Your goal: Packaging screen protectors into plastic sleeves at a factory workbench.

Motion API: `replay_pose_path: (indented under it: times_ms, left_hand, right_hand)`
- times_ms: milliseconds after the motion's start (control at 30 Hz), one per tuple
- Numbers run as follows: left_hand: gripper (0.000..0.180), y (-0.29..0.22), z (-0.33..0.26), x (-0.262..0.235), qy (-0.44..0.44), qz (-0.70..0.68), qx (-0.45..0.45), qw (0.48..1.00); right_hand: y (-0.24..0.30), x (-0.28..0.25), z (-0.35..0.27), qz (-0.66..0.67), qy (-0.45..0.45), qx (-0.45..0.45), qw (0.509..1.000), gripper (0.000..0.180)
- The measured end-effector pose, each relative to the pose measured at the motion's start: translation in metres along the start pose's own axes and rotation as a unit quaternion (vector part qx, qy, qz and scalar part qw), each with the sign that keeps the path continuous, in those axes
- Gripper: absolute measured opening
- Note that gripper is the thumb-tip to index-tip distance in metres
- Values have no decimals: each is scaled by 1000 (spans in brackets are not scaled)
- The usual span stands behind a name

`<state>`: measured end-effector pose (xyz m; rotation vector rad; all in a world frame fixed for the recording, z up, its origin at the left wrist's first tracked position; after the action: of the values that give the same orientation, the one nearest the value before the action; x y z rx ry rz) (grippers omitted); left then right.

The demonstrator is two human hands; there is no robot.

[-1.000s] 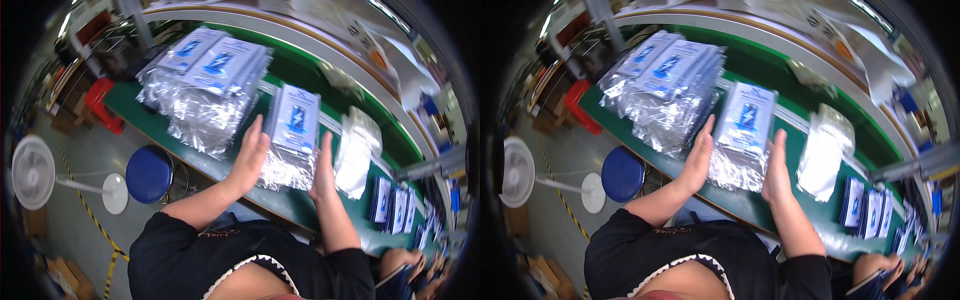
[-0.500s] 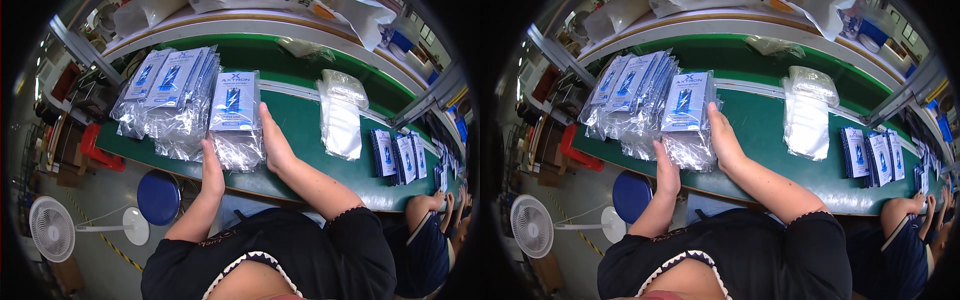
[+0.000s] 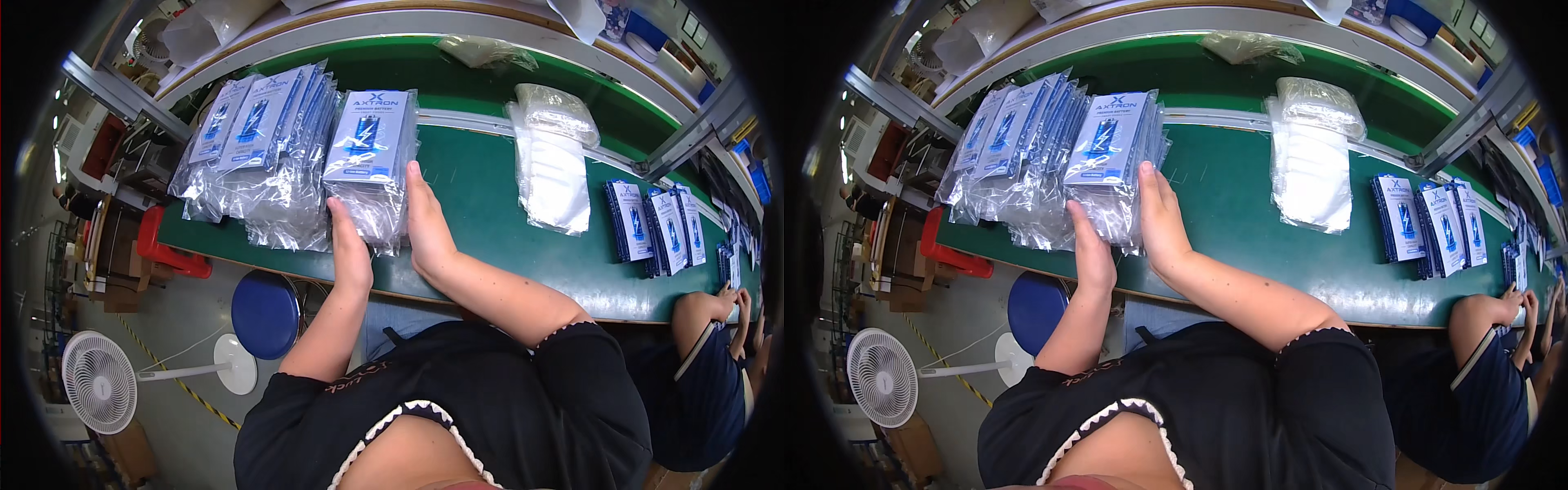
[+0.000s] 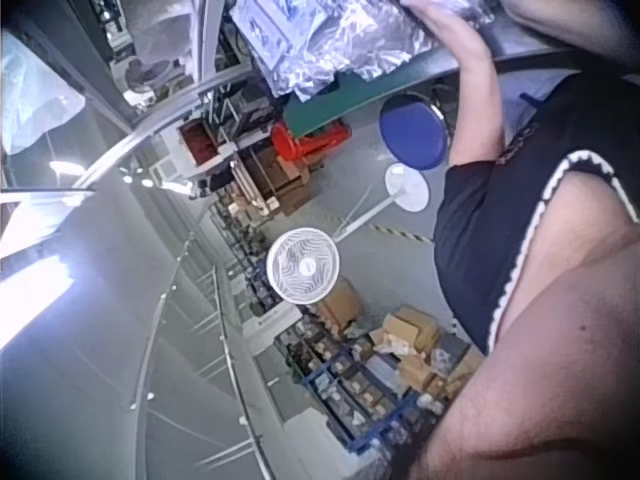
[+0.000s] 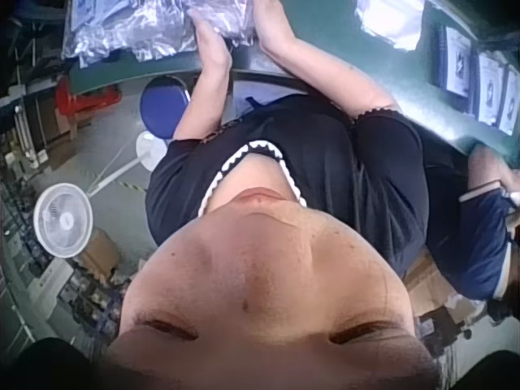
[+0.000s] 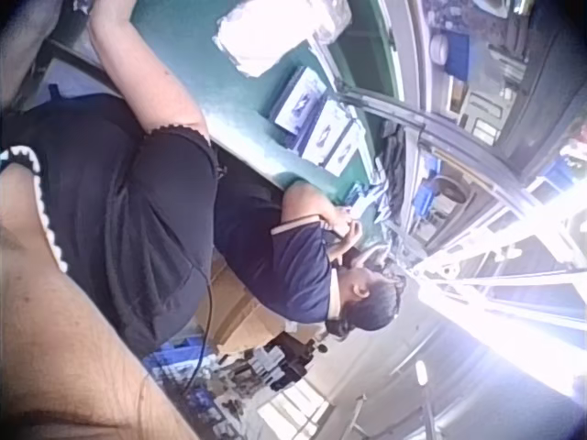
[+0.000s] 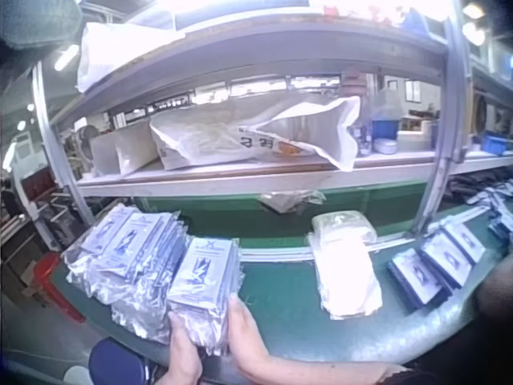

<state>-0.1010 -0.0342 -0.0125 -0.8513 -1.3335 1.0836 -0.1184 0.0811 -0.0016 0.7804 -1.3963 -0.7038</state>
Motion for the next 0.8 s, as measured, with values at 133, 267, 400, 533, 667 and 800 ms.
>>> replay_pose_path:
  times_ms: [133,267,400,533,667,800]
  left_hand:
    - [65,17,-6,-22,-16,31,28,999]
    - [53,-5,-67,-34,-66,304,169,935]
    - [52,-15,-113,-22,-32,295,224,928]
    - [18,-9,-108,69,252,324,214,886]
    - [20,-2,-88,161,354,332,306,819]
    - [32,21,-49,217,365,442,347,742]
  right_hand:
    - [1,-27,-13,-43,12,79,996,65]
    - [31,-62,-48,-152,84,179,968,52]
    - [155,-90,-80,-513,118,-93,845,35]
    - [240,-189,-103,-668,-178,-255,676,42]
    - [210,-263,-104,-875,-226,-104,415,69]
    - [212,-249,-113,-844,-231,-106,473,63]
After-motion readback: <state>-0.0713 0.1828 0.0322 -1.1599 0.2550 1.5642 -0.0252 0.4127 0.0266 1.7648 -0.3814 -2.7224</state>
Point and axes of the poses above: each hand's wrist, its own z-axis towards the middle knuckle, its own x-axis out of the palm, y = z × x, the point moved 8 cm from there along z, towards the middle knuckle, and after that the axes turned 3 degrees about y, right-handed, at the moved point
